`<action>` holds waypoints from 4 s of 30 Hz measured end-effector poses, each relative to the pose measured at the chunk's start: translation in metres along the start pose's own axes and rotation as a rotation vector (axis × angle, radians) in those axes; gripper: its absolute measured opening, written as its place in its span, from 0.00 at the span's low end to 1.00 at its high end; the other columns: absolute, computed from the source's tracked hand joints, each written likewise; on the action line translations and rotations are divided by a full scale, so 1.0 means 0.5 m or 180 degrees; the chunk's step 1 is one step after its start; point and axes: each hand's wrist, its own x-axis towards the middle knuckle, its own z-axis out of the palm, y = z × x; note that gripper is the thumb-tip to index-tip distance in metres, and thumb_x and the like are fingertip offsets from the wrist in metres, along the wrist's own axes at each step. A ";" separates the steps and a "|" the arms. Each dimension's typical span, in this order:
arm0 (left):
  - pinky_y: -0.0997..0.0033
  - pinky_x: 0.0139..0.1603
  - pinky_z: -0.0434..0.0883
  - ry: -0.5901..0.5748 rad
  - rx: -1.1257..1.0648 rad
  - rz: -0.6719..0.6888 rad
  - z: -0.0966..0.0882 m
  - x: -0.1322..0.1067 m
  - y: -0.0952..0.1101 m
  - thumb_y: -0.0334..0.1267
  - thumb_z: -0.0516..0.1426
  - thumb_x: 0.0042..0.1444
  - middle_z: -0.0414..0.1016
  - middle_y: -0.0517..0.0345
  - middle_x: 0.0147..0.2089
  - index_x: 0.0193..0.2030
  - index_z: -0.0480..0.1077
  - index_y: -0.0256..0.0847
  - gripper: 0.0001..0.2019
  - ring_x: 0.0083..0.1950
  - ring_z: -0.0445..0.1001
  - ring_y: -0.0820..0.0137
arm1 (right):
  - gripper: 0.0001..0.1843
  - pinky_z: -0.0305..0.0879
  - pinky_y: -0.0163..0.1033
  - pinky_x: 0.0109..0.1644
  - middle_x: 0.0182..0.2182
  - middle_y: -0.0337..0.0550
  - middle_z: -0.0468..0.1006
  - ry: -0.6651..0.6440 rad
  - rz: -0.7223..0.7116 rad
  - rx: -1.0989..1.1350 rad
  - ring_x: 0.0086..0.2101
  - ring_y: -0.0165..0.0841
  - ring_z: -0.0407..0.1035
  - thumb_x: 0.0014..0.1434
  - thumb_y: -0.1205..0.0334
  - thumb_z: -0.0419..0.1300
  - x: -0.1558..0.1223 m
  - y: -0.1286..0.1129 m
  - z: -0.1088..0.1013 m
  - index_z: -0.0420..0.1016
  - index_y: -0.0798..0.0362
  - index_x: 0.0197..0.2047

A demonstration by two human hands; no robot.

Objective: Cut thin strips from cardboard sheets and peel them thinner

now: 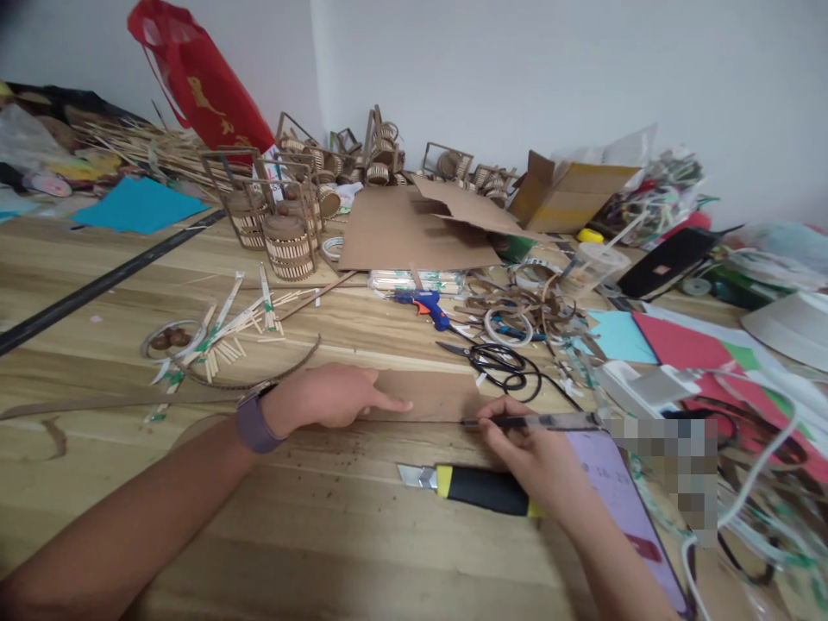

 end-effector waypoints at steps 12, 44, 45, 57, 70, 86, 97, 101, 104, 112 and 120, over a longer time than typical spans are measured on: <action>0.73 0.34 0.63 -0.0002 -0.0064 -0.0012 -0.004 -0.004 0.003 0.27 0.51 0.65 0.75 0.54 0.54 0.70 0.55 0.76 0.35 0.38 0.77 0.64 | 0.12 0.69 0.40 0.28 0.27 0.42 0.82 0.0448 -0.0047 -0.0331 0.28 0.41 0.76 0.59 0.50 0.55 -0.019 0.005 -0.036 0.74 0.46 0.31; 0.73 0.34 0.64 0.0076 -0.0054 0.0033 0.001 0.000 -0.001 0.28 0.52 0.64 0.76 0.53 0.53 0.70 0.56 0.74 0.35 0.35 0.76 0.66 | 0.10 0.71 0.48 0.47 0.38 0.47 0.82 -0.0408 -0.1016 -0.0159 0.40 0.43 0.76 0.60 0.61 0.53 0.036 0.024 0.012 0.75 0.48 0.39; 0.72 0.34 0.64 0.0081 -0.0053 0.0032 0.002 0.000 -0.001 0.28 0.52 0.64 0.76 0.53 0.53 0.70 0.56 0.74 0.35 0.35 0.76 0.65 | 0.10 0.71 0.48 0.47 0.38 0.47 0.82 -0.0403 -0.1005 -0.0150 0.40 0.43 0.76 0.60 0.62 0.53 0.037 0.025 0.012 0.76 0.48 0.39; 0.71 0.35 0.65 -0.0027 -0.0037 -0.0015 -0.004 -0.002 0.001 0.29 0.50 0.66 0.75 0.52 0.52 0.70 0.54 0.77 0.35 0.39 0.78 0.62 | 0.23 0.72 0.54 0.57 0.46 0.49 0.86 -0.0084 -0.0287 0.0255 0.49 0.47 0.78 0.67 0.44 0.52 0.006 0.005 0.003 0.79 0.48 0.53; 0.70 0.36 0.66 -0.0062 -0.0053 -0.0053 -0.005 -0.002 0.003 0.30 0.51 0.67 0.75 0.53 0.55 0.70 0.53 0.77 0.34 0.43 0.78 0.60 | 0.24 0.79 0.43 0.41 0.30 0.46 0.85 -0.0499 -0.0168 0.0661 0.35 0.41 0.81 0.63 0.41 0.53 -0.009 -0.043 0.053 0.79 0.48 0.28; 0.71 0.33 0.63 -0.0020 -0.0116 -0.0040 -0.004 -0.001 0.003 0.26 0.52 0.65 0.75 0.51 0.55 0.70 0.55 0.75 0.36 0.38 0.77 0.61 | 0.23 0.68 0.38 0.23 0.32 0.48 0.88 0.0256 0.0224 -0.0452 0.22 0.38 0.77 0.55 0.49 0.54 -0.019 0.021 -0.052 0.74 0.47 0.14; 0.70 0.33 0.62 0.0050 -0.0138 0.0002 0.006 0.003 -0.002 0.25 0.51 0.64 0.76 0.51 0.55 0.69 0.56 0.76 0.37 0.37 0.77 0.60 | 0.27 0.69 0.37 0.23 0.25 0.47 0.86 0.0015 0.0068 -0.0380 0.22 0.38 0.77 0.57 0.47 0.50 -0.001 -0.013 0.008 0.76 0.47 0.14; 0.71 0.32 0.62 0.0084 -0.0185 0.0020 0.004 0.002 -0.002 0.26 0.51 0.64 0.76 0.51 0.54 0.69 0.57 0.75 0.35 0.37 0.77 0.61 | 0.25 0.65 0.38 0.19 0.20 0.47 0.83 0.0164 0.0186 -0.0560 0.16 0.38 0.73 0.56 0.48 0.53 -0.010 0.018 -0.022 0.70 0.46 0.11; 0.72 0.31 0.61 0.0067 -0.0210 0.0029 0.003 0.001 -0.003 0.27 0.52 0.64 0.75 0.52 0.54 0.69 0.57 0.75 0.35 0.37 0.76 0.63 | 0.21 0.72 0.39 0.25 0.31 0.46 0.87 0.0435 0.0037 -0.0574 0.23 0.39 0.78 0.61 0.49 0.53 -0.016 0.015 -0.026 0.80 0.46 0.24; 0.70 0.37 0.66 0.0256 -0.0383 0.0214 0.017 0.009 -0.023 0.30 0.52 0.68 0.75 0.53 0.50 0.69 0.62 0.68 0.29 0.41 0.76 0.62 | 0.15 0.75 0.52 0.53 0.49 0.53 0.84 -0.0441 -0.1789 -0.0648 0.51 0.46 0.77 0.68 0.59 0.51 0.044 -0.057 0.072 0.79 0.48 0.43; 0.66 0.59 0.68 0.0722 -0.0650 0.0242 0.067 -0.093 -0.081 0.29 0.63 0.61 0.70 0.48 0.56 0.64 0.73 0.48 0.25 0.59 0.71 0.59 | 0.15 0.76 0.52 0.50 0.46 0.52 0.85 -0.0471 -0.1786 -0.0671 0.47 0.46 0.79 0.67 0.63 0.50 0.057 -0.026 0.094 0.79 0.48 0.40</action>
